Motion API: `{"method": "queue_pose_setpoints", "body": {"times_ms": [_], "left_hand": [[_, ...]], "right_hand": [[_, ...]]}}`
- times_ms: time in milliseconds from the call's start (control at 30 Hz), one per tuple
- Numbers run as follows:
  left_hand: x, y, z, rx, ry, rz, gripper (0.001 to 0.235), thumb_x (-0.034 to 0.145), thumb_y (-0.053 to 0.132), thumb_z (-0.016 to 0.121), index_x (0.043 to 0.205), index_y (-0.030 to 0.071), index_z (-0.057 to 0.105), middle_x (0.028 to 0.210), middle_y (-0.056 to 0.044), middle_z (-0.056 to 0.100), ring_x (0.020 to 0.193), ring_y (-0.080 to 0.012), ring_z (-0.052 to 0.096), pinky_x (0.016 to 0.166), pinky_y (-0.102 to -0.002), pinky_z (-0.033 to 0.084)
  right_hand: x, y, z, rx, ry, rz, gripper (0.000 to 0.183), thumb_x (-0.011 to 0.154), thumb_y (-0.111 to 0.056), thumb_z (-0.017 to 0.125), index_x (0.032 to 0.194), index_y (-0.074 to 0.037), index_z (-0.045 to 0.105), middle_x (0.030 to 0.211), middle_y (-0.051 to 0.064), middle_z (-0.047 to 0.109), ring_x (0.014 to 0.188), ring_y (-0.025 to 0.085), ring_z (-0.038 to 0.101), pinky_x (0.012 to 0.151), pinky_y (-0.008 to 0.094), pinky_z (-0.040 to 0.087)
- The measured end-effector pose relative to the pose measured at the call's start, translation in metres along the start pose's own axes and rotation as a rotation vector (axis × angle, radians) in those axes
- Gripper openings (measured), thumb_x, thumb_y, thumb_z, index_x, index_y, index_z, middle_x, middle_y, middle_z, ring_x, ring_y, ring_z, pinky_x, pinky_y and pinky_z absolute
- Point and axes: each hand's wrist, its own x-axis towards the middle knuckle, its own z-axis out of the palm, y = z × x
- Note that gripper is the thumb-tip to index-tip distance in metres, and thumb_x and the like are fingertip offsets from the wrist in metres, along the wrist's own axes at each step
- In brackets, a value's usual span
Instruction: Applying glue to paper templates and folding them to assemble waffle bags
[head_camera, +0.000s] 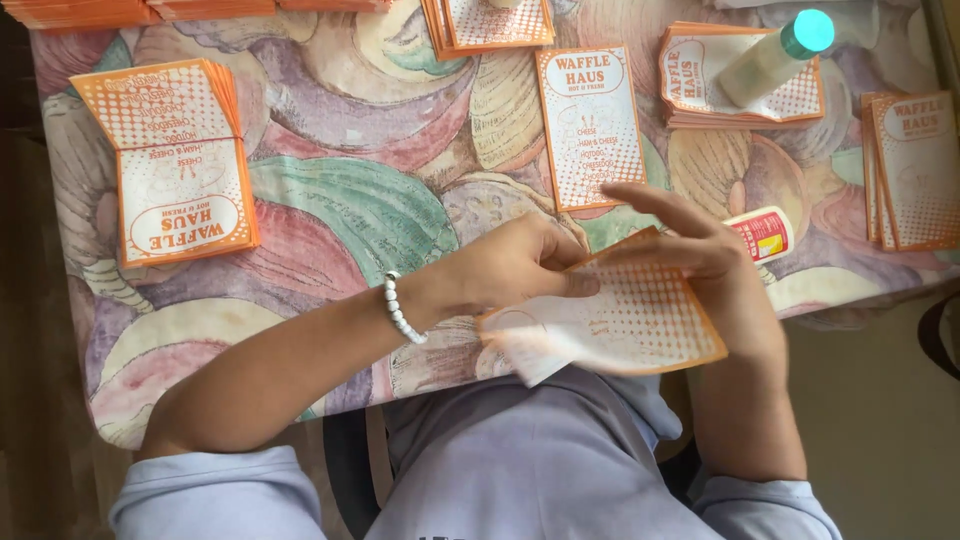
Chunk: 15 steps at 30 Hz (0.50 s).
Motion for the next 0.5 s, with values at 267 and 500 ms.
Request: {"method": "queue_pose_setpoints", "body": {"times_ms": [267, 500], "left_hand": [[-0.004, -0.022, 0.033, -0.739, 0.261, 0.189, 0.018, 0.092, 0.006, 0.076, 0.107, -0.002, 0.077, 0.110, -0.008, 0.076, 0.095, -0.0078, 0.069, 0.085, -0.018, 0.059], [-0.015, -0.013, 0.038, -0.529, 0.468, 0.224, 0.014, 0.094, 0.016, 0.076, 0.097, 0.003, 0.079, 0.086, 0.001, 0.073, 0.082, -0.0054, 0.061, 0.070, -0.019, 0.050]], "right_hand": [[-0.028, 0.056, -0.012, 0.990, 0.122, -0.071, 0.116, 0.087, -0.067, 0.075, 0.168, -0.010, 0.014, 0.163, 0.036, 0.033, 0.147, 0.044, 0.045, 0.128, 0.055, 0.041], [-0.020, 0.026, 0.032, 0.522, 0.696, 0.112, 0.092, 0.078, -0.010, 0.082, 0.159, 0.000, 0.039, 0.158, 0.011, 0.049, 0.129, 0.029, 0.060, 0.107, 0.035, 0.054]]}}
